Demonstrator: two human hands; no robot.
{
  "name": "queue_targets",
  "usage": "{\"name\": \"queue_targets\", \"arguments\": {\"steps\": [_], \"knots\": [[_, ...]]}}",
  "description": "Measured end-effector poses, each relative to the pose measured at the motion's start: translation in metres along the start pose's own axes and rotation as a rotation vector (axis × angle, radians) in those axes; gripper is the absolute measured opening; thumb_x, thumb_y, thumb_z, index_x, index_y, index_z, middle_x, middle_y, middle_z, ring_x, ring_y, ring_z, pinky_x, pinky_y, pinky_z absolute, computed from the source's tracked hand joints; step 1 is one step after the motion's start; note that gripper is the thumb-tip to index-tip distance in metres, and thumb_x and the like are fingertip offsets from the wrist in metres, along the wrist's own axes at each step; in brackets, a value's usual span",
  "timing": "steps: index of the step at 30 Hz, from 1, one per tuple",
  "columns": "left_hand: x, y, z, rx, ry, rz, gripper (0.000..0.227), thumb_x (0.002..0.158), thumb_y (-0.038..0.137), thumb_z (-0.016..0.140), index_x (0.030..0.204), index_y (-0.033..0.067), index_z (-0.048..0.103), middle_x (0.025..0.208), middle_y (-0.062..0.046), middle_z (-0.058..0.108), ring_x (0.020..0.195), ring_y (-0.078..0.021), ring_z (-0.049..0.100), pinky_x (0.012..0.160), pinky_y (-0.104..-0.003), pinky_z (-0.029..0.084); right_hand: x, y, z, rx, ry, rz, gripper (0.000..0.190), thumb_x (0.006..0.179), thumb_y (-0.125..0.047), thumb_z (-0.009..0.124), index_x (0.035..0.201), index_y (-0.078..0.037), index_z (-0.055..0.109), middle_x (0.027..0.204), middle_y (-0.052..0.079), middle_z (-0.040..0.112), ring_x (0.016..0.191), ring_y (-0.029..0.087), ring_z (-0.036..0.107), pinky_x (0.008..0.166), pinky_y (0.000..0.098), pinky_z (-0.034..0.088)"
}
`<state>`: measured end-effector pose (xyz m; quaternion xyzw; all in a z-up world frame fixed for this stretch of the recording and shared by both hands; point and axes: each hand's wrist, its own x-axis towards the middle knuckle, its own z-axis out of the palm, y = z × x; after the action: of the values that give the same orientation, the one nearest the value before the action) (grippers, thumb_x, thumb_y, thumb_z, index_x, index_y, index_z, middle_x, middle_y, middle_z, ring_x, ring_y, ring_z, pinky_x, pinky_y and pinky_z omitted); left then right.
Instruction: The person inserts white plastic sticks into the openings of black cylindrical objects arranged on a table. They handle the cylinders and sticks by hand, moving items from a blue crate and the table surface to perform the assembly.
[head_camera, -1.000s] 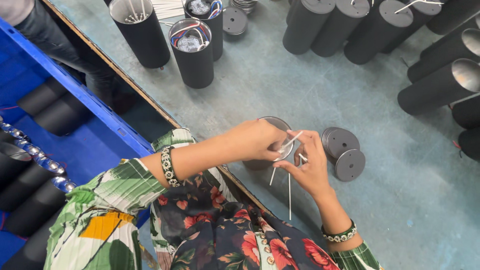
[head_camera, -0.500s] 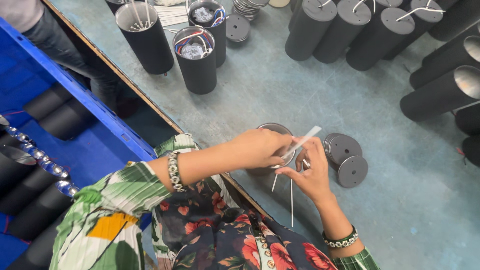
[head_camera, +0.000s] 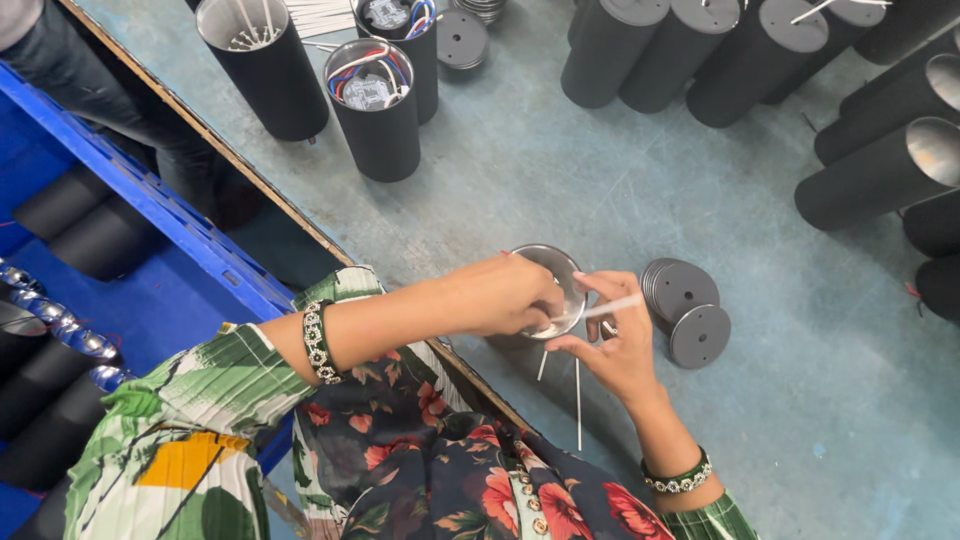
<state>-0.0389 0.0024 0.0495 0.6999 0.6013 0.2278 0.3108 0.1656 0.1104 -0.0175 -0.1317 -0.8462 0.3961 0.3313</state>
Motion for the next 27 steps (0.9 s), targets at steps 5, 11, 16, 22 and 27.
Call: {"name": "queue_targets", "arguments": {"steps": [5, 11, 16, 22, 27], "knots": [[0.001, -0.002, 0.006, 0.067, 0.063, -0.011, 0.018, 0.075, 0.024, 0.078, 0.082, 0.0084, 0.071, 0.080, -0.009, 0.073, 0.080, -0.0298, 0.072, 0.072, -0.044, 0.054, 0.003, -0.003, 0.001, -0.056, 0.005, -0.020, 0.083, 0.063, -0.041, 0.092, 0.133, -0.008, 0.061, 0.121, 0.007, 0.056, 0.067, 0.006, 0.051, 0.058, 0.0223, 0.045], [0.011, -0.004, 0.019, 0.223, 0.133, -0.048, 0.029, 0.079, 0.030, 0.074, 0.099, 0.0103, 0.070, 0.077, -0.012, 0.072, 0.075, -0.0347, 0.071, 0.069, -0.048, 0.055, 0.001, -0.002, 0.001, -0.015, 0.012, -0.013, 0.082, 0.065, -0.039, 0.093, 0.134, -0.006, 0.060, 0.117, 0.007, 0.054, 0.064, 0.006, 0.049, 0.057, 0.0214, 0.043], [0.016, -0.008, 0.033, 0.360, 0.190, -0.037, 0.027, 0.089, 0.032, 0.067, 0.101, 0.0084, 0.072, 0.083, -0.016, 0.071, 0.078, -0.0360, 0.071, 0.069, -0.048, 0.056, 0.000, -0.005, 0.002, -0.038, 0.015, -0.020, 0.082, 0.065, -0.036, 0.093, 0.133, -0.006, 0.060, 0.118, 0.007, 0.054, 0.063, 0.005, 0.049, 0.057, 0.0214, 0.042], [0.008, -0.009, 0.009, -0.043, 0.066, 0.069, 0.018, 0.078, 0.016, 0.071, 0.095, 0.0123, 0.073, 0.085, -0.011, 0.073, 0.080, -0.0303, 0.073, 0.071, -0.043, 0.054, 0.000, -0.005, 0.002, -0.023, 0.015, -0.037, 0.082, 0.068, -0.035, 0.092, 0.136, -0.006, 0.057, 0.124, 0.009, 0.053, 0.063, 0.006, 0.049, 0.058, 0.0212, 0.043], [-0.002, -0.005, -0.002, 0.126, -0.090, 0.072, 0.010, 0.084, 0.011, 0.066, 0.089, 0.0129, 0.073, 0.083, -0.012, 0.074, 0.082, -0.0317, 0.072, 0.078, -0.042, 0.055, 0.002, -0.004, 0.003, -0.036, 0.018, -0.047, 0.082, 0.065, -0.035, 0.093, 0.134, -0.007, 0.060, 0.122, 0.009, 0.055, 0.063, 0.005, 0.049, 0.057, 0.0218, 0.042]]}}
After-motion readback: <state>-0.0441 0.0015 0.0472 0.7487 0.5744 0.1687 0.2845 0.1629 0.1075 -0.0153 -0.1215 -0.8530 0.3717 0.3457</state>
